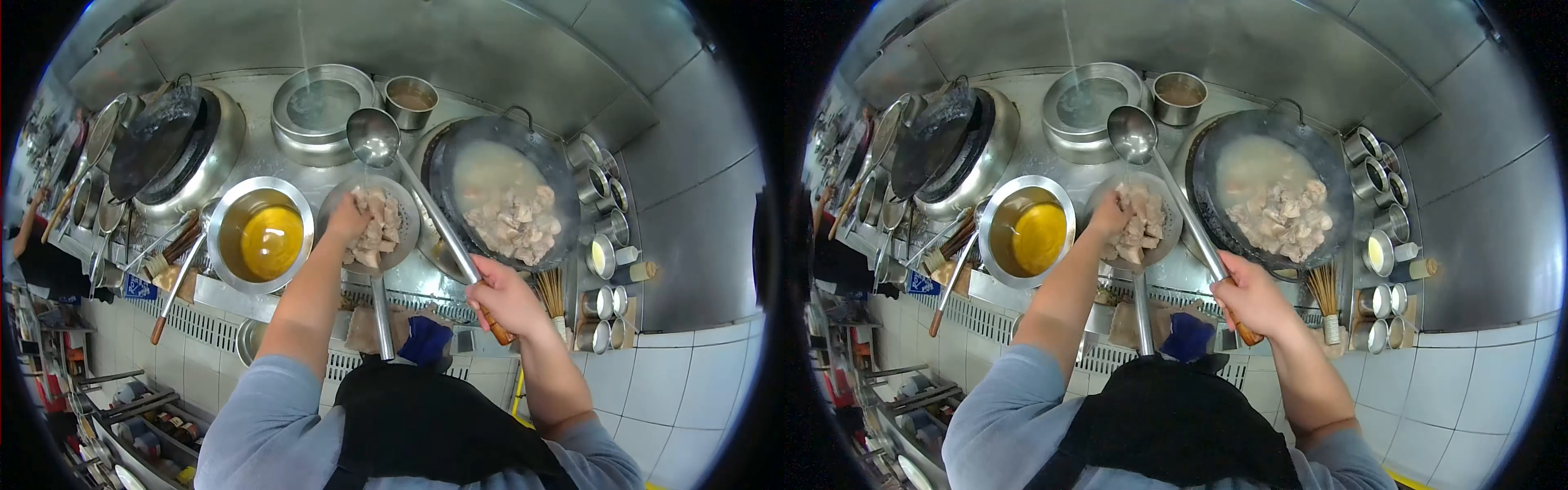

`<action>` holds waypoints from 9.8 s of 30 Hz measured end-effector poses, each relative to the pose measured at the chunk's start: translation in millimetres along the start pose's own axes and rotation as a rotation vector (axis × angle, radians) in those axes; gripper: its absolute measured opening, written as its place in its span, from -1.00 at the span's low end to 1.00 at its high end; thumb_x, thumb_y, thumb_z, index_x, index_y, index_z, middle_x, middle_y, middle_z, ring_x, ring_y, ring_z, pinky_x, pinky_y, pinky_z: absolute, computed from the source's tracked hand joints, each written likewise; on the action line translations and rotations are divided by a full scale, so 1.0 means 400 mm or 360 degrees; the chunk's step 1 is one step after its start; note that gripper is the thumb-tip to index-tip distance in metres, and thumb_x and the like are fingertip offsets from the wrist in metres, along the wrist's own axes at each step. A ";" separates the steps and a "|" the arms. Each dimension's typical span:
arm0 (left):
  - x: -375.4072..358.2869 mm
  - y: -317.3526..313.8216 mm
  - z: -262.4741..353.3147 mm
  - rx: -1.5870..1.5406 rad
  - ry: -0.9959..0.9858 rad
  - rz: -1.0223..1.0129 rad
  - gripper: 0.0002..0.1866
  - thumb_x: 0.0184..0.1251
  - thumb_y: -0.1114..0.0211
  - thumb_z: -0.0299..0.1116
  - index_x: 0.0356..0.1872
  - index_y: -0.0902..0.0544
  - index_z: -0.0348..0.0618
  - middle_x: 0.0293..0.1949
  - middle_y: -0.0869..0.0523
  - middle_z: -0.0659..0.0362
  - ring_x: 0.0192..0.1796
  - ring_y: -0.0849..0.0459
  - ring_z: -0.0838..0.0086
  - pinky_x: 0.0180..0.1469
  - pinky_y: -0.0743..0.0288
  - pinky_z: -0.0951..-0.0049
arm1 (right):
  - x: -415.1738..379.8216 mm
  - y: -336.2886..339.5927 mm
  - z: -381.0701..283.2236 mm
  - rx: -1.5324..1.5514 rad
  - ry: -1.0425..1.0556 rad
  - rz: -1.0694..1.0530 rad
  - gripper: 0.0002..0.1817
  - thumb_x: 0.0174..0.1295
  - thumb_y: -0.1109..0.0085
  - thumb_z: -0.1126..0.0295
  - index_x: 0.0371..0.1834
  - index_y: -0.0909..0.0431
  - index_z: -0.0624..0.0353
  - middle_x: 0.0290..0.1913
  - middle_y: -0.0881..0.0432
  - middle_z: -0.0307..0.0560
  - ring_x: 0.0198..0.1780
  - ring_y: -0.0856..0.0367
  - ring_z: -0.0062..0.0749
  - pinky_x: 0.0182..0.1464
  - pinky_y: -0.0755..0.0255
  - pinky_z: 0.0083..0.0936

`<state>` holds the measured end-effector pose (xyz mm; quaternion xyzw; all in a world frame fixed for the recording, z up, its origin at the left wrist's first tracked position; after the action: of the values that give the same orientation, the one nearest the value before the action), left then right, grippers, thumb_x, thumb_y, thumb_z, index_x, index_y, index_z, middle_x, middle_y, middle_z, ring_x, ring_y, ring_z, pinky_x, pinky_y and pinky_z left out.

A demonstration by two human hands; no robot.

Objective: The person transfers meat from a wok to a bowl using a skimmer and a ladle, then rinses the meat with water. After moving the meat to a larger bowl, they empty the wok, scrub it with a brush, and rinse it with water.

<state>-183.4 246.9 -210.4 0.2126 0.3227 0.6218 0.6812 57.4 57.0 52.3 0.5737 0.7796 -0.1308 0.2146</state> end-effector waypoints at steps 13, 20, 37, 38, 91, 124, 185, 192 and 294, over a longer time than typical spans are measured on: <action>-0.064 0.023 0.015 -0.0541 -0.0004 -0.0147 -0.34 -0.05 -0.51 -0.14 0.10 -0.52 -0.22 0.13 -0.53 -0.23 0.13 -0.55 -0.05 0.14 -0.46 0.13 | 0.557 -0.090 -0.176 -0.0528 0.0326 0.0188 -0.96 0.16 -0.01 0.50 -0.36 -0.41 0.22 -0.58 -0.46 -0.18 -0.73 -0.42 -0.47 -0.69 -0.32 -0.51; -0.269 0.057 0.011 0.0113 0.0016 -0.0076 0.15 -0.17 -0.59 -0.20 0.48 -0.05 -0.09 0.38 -0.21 -0.21 0.43 -0.16 -0.15 0.42 -0.14 0.06 | 0.667 -0.110 -0.112 0.0512 -0.0096 -0.0115 -0.90 0.22 -0.03 0.43 -0.31 -0.44 0.24 -0.57 -0.47 -0.22 -0.67 -0.39 -0.56 -0.67 -0.25 -0.58; -0.200 0.023 -0.017 -0.0112 0.0021 0.0214 -0.18 -0.07 -0.43 -0.46 0.33 -0.29 0.11 0.20 -0.32 -0.19 0.18 -0.45 -0.13 0.26 -0.37 0.13 | 0.077 -0.008 -0.013 0.1568 -0.0187 -0.0490 -0.57 0.30 0.15 0.46 0.22 -0.33 0.38 -0.54 -0.40 -0.19 -0.75 -0.30 -0.56 -0.77 -0.23 -0.60; -0.176 0.001 -0.046 -0.0211 -0.0037 0.0445 -0.21 -0.08 -0.40 -0.49 0.30 -0.33 0.09 0.17 -0.32 -0.19 0.13 -0.49 -0.11 0.24 -0.41 0.14 | 0.051 0.004 0.000 0.1466 -0.0232 -0.0405 -0.57 0.29 0.15 0.47 0.22 -0.33 0.37 -0.55 -0.40 -0.18 -0.76 -0.29 -0.56 -0.77 -0.23 -0.60; -0.355 0.007 0.024 0.0403 -0.0314 0.0234 -0.27 0.14 -0.34 -0.38 0.39 -0.29 -0.01 0.37 -0.15 -0.28 0.38 -0.20 -0.16 0.42 -0.13 0.05 | 0.660 -0.099 -0.136 -0.0451 0.0283 0.0224 -0.94 0.15 -0.01 0.49 -0.40 -0.43 0.25 -0.59 -0.45 -0.17 -0.68 -0.42 -0.44 -0.64 -0.34 -0.47; -0.089 0.032 0.128 0.0252 -0.0651 0.0123 -0.44 0.18 -0.26 -0.42 0.26 -0.43 0.03 0.31 -0.33 -0.11 0.36 -0.35 0.00 0.28 -0.36 0.07 | -0.143 0.108 0.067 0.0823 -0.0235 0.0013 -0.53 0.21 0.14 0.55 0.23 -0.32 0.38 -0.60 -0.37 -0.13 -0.82 -0.30 -0.50 -0.82 -0.20 -0.57; -0.289 0.169 0.074 -0.0230 -0.0138 0.0326 -0.61 0.32 -0.20 -0.07 -0.35 -0.72 -0.25 -0.45 -0.71 -0.13 -0.37 -0.70 0.02 -0.26 -0.53 0.18 | -0.071 0.038 0.293 -0.0887 0.0064 0.0324 -0.37 0.19 -0.03 0.50 0.41 -0.25 0.16 -0.59 -0.47 -0.20 -0.67 -0.44 -0.53 -0.57 -0.35 -0.50; -0.476 -0.002 -0.006 -0.0280 0.0589 -0.0545 -0.35 0.39 -0.02 0.21 -0.45 -0.72 -0.25 -0.40 -0.74 -0.13 -0.31 -0.75 0.11 -0.11 -0.56 0.19 | -0.143 0.066 0.223 -0.0627 0.0002 0.0341 -0.36 0.20 -0.06 0.51 0.42 -0.25 0.13 -0.57 -0.45 -0.23 -0.58 -0.48 -0.58 -0.51 -0.37 -0.50; -2.916 -0.165 0.303 0.0131 0.2852 0.2066 -0.69 0.19 -0.06 -0.47 -0.06 -0.46 -0.45 -0.22 -0.67 -0.30 -0.09 -0.67 -0.12 0.00 -0.52 0.05 | -1.124 -0.996 0.689 -0.1797 0.1568 -0.2590 -0.65 0.12 -0.01 0.49 -0.01 -0.42 0.38 -0.51 -0.56 0.06 -0.62 -0.57 -0.21 -0.51 -0.48 -0.32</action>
<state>-72.9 -896.6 33.5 -0.1631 0.5467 0.7784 -0.2619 -158.5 -566.4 12.7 -0.3015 0.8717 0.3844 -0.0385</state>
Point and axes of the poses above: each hand's wrist, its own x-axis towards the middle knuckle, its own y-axis out of the back of the hand, z = x × y, the point moved 2 cm from there along x, towards the middle knuckle
